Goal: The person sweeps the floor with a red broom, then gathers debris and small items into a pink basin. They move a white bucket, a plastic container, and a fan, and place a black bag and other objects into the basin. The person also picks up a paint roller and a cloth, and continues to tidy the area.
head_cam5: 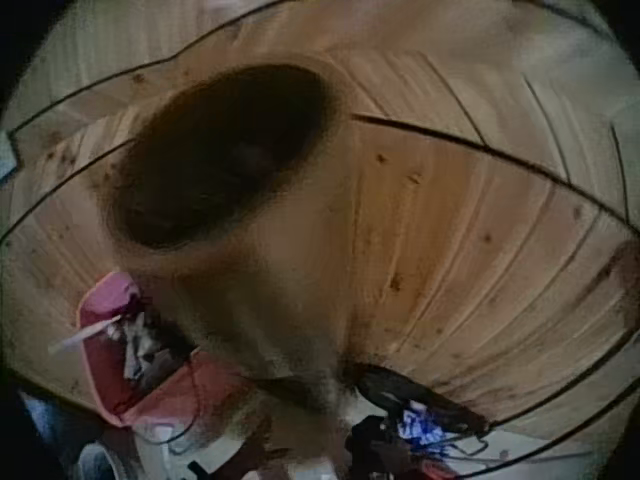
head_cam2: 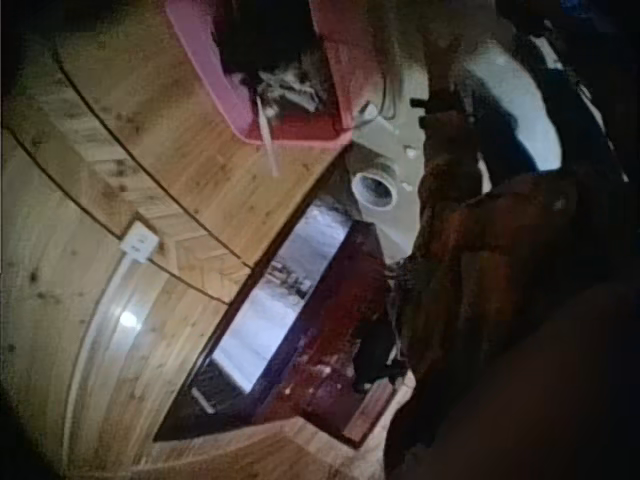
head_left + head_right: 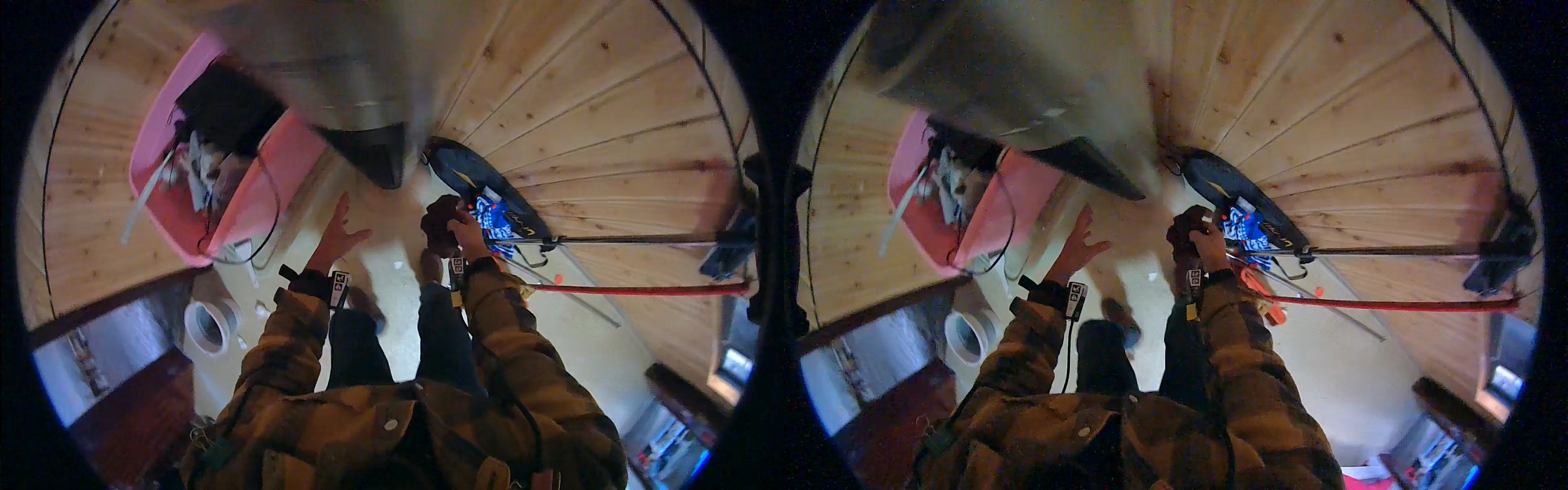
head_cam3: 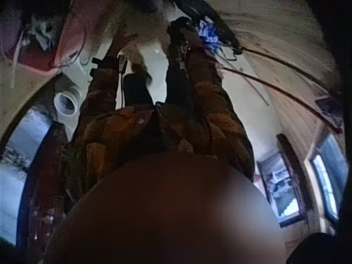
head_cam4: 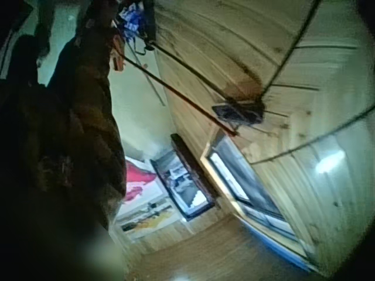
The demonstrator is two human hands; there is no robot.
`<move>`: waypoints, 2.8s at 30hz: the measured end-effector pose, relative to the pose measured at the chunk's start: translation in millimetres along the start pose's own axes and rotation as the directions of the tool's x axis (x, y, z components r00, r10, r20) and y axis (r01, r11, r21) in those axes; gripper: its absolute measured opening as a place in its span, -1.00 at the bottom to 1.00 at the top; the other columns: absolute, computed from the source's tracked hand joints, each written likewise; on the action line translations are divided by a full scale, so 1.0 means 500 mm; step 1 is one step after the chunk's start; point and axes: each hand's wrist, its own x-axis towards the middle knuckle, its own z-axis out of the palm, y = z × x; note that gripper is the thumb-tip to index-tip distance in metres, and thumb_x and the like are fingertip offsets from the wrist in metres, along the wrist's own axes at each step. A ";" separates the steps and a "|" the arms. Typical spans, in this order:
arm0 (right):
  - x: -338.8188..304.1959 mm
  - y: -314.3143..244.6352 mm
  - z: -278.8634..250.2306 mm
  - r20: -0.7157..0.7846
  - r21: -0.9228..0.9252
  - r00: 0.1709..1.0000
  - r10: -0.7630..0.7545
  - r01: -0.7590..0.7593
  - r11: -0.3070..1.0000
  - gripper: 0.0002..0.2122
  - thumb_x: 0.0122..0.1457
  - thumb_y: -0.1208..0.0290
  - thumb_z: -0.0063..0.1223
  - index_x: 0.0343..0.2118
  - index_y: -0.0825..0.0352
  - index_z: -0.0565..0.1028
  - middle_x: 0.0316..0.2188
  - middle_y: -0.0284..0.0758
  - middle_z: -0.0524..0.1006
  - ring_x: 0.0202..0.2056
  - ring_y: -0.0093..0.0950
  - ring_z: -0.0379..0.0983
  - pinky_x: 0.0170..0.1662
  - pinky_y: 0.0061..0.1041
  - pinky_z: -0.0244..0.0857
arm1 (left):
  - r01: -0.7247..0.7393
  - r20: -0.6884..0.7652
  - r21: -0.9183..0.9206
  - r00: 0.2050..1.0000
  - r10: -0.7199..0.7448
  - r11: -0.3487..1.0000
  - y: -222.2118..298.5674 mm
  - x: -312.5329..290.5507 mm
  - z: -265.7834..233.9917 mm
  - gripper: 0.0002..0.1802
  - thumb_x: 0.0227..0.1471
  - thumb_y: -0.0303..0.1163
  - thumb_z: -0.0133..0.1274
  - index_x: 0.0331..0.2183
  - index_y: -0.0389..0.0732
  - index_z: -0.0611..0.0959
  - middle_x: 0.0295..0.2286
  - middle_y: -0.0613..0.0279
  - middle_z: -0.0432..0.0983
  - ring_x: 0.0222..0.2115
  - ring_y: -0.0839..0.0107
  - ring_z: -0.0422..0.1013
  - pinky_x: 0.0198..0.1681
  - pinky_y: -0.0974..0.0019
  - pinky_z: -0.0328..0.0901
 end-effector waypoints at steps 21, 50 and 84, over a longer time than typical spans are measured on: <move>0.450 0.117 0.181 0.497 -0.446 0.687 -0.530 0.726 0.524 -0.32 -0.14 0.39 0.01 0.17 -0.09 0.24 -0.07 0.09 0.35 -0.02 0.02 0.31 0.08 -0.24 0.22 | -0.458 -0.309 0.106 0.829 0.467 0.883 -0.313 0.320 0.041 -0.15 -0.47 -0.25 0.47 -0.07 -0.25 0.46 -0.20 0.22 0.45 -0.09 0.34 0.33 0.02 0.21 0.22; 0.376 0.020 0.079 0.512 -0.020 0.614 -0.601 0.708 0.706 -0.53 -0.18 0.65 -0.04 -0.08 0.36 0.45 -0.14 -0.32 0.50 -0.05 -0.47 0.37 0.05 -0.51 0.20 | -0.098 -0.112 -0.094 0.990 0.087 0.991 -0.397 0.024 -0.031 -0.64 -0.14 -0.47 0.22 -0.21 -0.25 0.55 -0.29 0.14 0.50 -0.28 0.24 0.42 -0.13 0.14 0.33; 0.962 0.216 0.514 0.425 -0.560 0.395 -0.814 0.822 0.106 -0.66 0.16 0.41 -0.19 0.01 0.12 0.39 0.15 -0.08 0.18 -0.01 -0.03 0.30 0.00 -0.07 0.27 | 0.449 -0.658 -0.260 0.566 -0.497 0.855 -0.433 -0.247 0.062 -0.73 -0.02 -0.44 0.10 -0.22 -0.28 0.54 -0.34 0.15 0.52 -0.36 0.28 0.44 -0.19 0.22 0.34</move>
